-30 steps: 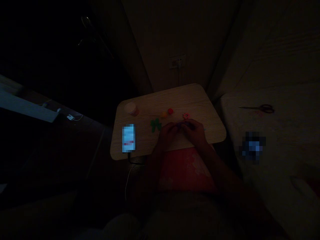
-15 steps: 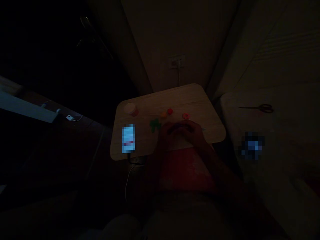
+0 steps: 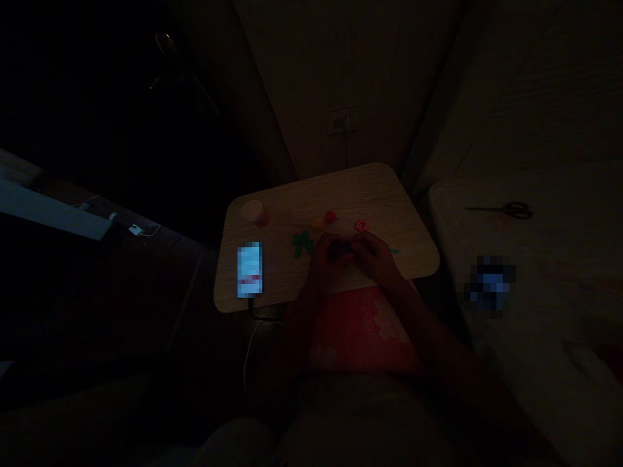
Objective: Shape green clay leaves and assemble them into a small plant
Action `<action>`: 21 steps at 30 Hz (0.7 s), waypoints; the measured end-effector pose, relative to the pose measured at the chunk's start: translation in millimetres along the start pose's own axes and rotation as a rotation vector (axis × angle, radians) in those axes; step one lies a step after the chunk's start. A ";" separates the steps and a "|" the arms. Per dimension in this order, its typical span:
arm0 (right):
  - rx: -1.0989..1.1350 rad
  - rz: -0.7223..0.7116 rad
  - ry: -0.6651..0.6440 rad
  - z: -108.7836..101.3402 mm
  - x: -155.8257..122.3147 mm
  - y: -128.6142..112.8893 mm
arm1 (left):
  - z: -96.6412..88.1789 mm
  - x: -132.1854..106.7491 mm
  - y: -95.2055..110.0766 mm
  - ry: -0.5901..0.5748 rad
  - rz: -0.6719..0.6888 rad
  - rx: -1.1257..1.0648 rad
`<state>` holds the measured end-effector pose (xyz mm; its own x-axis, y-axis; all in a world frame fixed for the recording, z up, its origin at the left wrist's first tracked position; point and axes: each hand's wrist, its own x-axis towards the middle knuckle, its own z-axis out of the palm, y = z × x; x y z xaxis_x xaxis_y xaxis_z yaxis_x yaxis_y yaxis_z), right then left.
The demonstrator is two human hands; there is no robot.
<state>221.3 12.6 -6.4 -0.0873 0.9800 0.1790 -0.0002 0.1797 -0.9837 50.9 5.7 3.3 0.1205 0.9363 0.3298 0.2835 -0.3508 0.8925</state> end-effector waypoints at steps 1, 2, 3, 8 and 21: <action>0.024 0.004 0.007 0.1 0.7 1.2 | 0.1 0.5 -0.2 -0.015 0.011 -0.017; 0.048 0.010 0.013 0.2 1.2 2.2 | 0.0 1.1 -0.3 -0.029 0.029 -0.025; 0.070 0.017 0.014 0.4 1.4 3.0 | -0.2 1.6 -0.4 -0.041 0.048 -0.028; 0.113 0.041 -0.068 0.8 0.2 2.1 | -2.9 2.1 -1.0 -0.028 0.088 -0.056; 0.053 0.003 -0.119 -2.8 2.1 5.1 | -4.3 1.2 0.2 -0.008 0.092 -0.044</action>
<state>223.9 15.8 -11.0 -0.2051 0.9627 0.1763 -0.0518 0.1692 -0.9842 47.1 6.8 5.2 0.1514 0.8998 0.4091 0.2289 -0.4346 0.8711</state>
